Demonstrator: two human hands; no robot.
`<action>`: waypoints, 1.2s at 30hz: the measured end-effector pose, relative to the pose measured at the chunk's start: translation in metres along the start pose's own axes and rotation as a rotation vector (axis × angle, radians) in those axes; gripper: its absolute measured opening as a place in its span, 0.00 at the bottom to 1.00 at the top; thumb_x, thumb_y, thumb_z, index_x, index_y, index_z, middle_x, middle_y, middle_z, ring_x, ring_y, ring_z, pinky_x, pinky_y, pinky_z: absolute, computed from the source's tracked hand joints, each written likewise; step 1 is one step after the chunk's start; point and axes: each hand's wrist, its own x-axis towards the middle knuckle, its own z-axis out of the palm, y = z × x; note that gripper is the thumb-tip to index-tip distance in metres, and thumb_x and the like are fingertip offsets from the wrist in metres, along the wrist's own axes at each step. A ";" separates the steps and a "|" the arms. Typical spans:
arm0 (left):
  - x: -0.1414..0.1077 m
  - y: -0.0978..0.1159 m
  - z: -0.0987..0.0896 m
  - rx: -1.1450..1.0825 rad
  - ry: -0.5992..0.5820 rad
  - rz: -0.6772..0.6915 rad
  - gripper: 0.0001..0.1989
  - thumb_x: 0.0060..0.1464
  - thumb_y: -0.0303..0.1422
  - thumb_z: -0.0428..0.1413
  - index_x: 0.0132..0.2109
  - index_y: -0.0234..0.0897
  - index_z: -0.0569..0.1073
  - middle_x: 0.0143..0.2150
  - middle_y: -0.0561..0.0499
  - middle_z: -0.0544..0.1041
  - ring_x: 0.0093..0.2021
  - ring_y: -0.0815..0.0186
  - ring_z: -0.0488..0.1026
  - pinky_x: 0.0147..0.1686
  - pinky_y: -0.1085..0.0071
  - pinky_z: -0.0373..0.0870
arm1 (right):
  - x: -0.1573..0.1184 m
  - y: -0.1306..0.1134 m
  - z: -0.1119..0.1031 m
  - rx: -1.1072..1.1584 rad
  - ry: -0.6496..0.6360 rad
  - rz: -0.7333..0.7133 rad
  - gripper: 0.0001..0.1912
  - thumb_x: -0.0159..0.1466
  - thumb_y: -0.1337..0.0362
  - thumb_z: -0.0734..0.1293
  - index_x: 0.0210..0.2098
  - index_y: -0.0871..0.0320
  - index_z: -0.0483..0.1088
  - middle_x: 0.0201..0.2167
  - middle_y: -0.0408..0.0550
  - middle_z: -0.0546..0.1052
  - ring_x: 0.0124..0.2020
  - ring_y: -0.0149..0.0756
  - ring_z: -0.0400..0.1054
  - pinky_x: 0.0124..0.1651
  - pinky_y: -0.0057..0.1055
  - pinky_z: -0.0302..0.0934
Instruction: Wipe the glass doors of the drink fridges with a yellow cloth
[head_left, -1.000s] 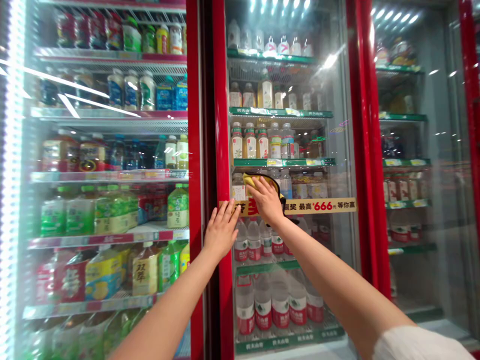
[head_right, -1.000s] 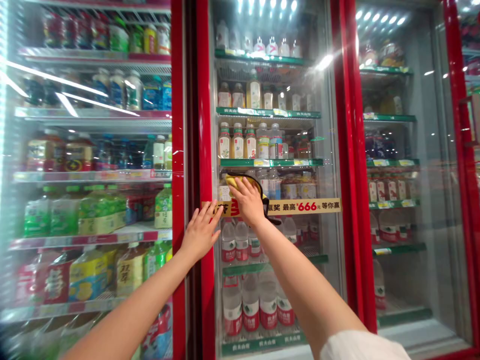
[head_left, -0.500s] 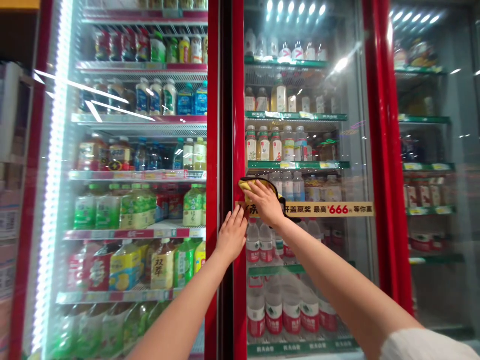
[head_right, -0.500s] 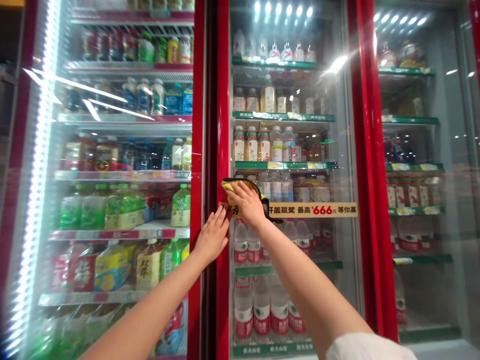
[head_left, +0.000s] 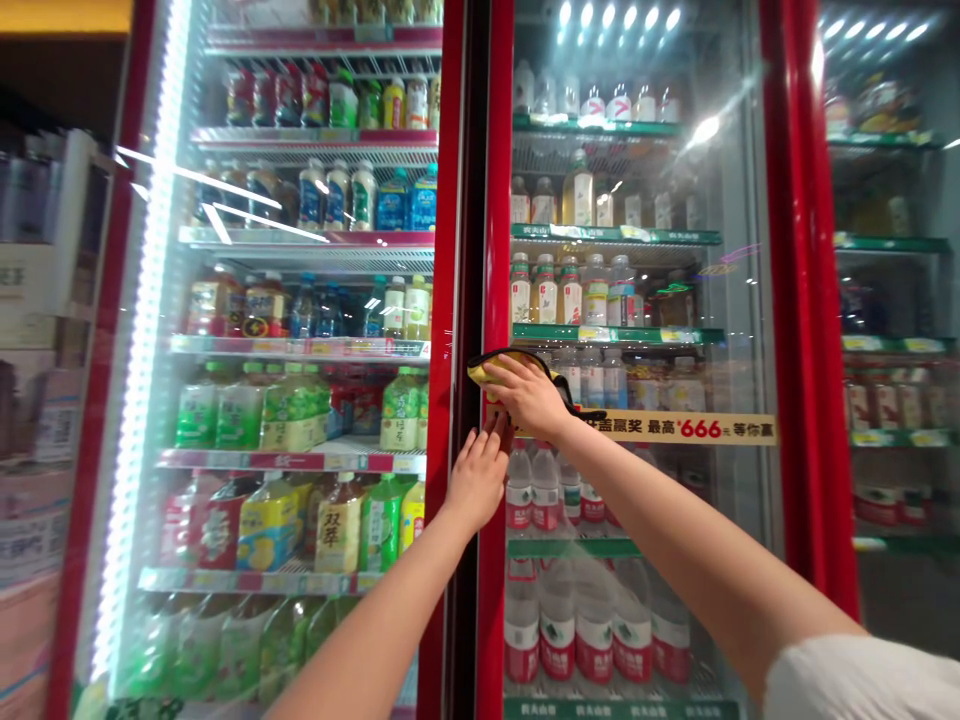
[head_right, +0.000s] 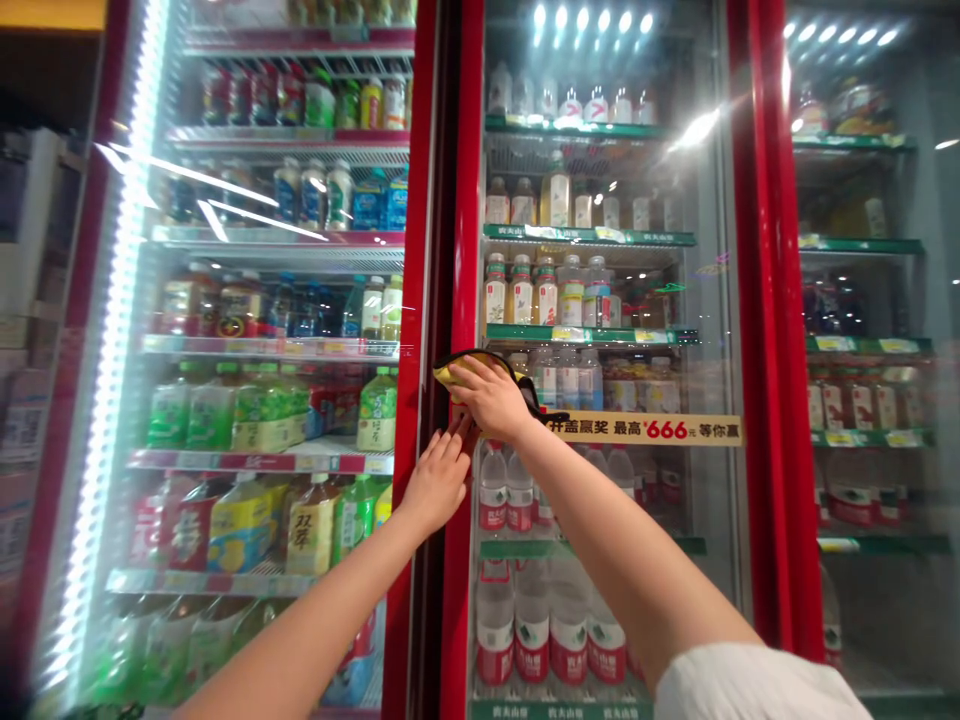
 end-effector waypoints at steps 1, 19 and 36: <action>0.000 0.000 0.001 -0.001 0.001 0.000 0.18 0.54 0.25 0.57 0.52 0.36 0.77 0.72 0.39 0.63 0.72 0.52 0.60 0.74 0.51 0.53 | -0.001 0.001 -0.001 0.000 -0.019 -0.041 0.21 0.71 0.62 0.62 0.62 0.45 0.71 0.71 0.41 0.64 0.74 0.45 0.51 0.72 0.50 0.49; -0.003 -0.003 0.005 0.064 -0.009 0.039 0.27 0.60 0.29 0.52 0.67 0.35 0.69 0.73 0.38 0.61 0.73 0.51 0.57 0.73 0.47 0.51 | 0.036 0.029 -0.017 -0.020 0.036 0.006 0.26 0.72 0.68 0.58 0.68 0.48 0.64 0.73 0.46 0.59 0.75 0.45 0.47 0.72 0.49 0.51; 0.052 0.006 -0.024 0.040 0.143 -0.002 0.28 0.60 0.34 0.54 0.67 0.34 0.68 0.73 0.39 0.60 0.74 0.52 0.55 0.74 0.51 0.48 | 0.009 0.088 -0.047 -0.045 0.140 0.507 0.30 0.72 0.69 0.54 0.71 0.46 0.57 0.76 0.46 0.51 0.76 0.50 0.43 0.71 0.56 0.51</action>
